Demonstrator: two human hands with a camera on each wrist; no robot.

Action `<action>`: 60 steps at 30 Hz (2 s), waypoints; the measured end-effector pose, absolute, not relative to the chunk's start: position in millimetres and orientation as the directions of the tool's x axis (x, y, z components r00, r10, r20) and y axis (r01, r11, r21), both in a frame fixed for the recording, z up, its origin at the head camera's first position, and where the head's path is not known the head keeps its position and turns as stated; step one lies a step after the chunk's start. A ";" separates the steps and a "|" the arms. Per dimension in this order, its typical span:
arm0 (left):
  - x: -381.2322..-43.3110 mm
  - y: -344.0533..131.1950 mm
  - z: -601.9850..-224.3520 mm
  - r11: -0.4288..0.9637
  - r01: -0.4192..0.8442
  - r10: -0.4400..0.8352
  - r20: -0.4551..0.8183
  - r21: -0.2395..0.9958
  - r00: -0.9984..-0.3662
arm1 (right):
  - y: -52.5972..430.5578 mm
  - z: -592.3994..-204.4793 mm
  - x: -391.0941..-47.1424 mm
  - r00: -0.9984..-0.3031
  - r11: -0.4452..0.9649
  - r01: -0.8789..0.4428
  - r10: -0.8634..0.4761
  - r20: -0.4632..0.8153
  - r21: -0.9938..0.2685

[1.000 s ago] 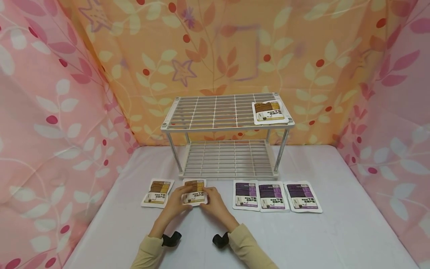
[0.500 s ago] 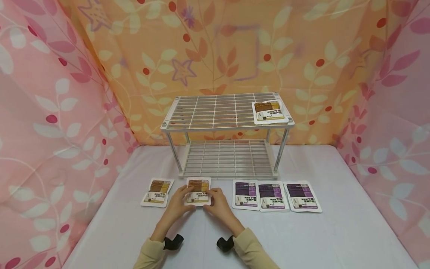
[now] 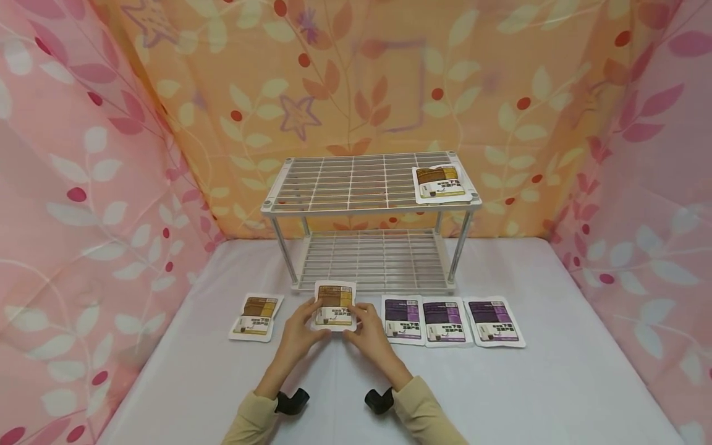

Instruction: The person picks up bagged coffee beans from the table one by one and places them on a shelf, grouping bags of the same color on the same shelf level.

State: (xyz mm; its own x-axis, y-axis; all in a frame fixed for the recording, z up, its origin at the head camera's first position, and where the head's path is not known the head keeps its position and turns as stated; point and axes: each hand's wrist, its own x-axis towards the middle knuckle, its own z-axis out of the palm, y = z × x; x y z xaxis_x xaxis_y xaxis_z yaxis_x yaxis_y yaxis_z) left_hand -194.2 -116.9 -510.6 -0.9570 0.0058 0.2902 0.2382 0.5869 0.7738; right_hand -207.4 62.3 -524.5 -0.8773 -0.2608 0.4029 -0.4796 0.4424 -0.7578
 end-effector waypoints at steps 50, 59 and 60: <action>-207.6 -66.8 -467.8 0.518 0.496 0.022 0.568 0.697 -0.822 | 108.4 -466.9 -210.6 -0.741 0.545 -0.626 -0.192 0.643 -0.558; -210.9 -58.9 -456.2 0.544 0.522 0.053 0.593 0.657 -0.803 | 115.9 -456.8 -212.8 -0.741 0.556 -0.620 -0.185 0.646 -0.553; -211.3 -58.2 -454.6 0.544 0.528 0.055 0.600 0.652 -0.798 | 116.5 -455.7 -213.2 -0.737 0.556 -0.624 -0.184 0.650 -0.549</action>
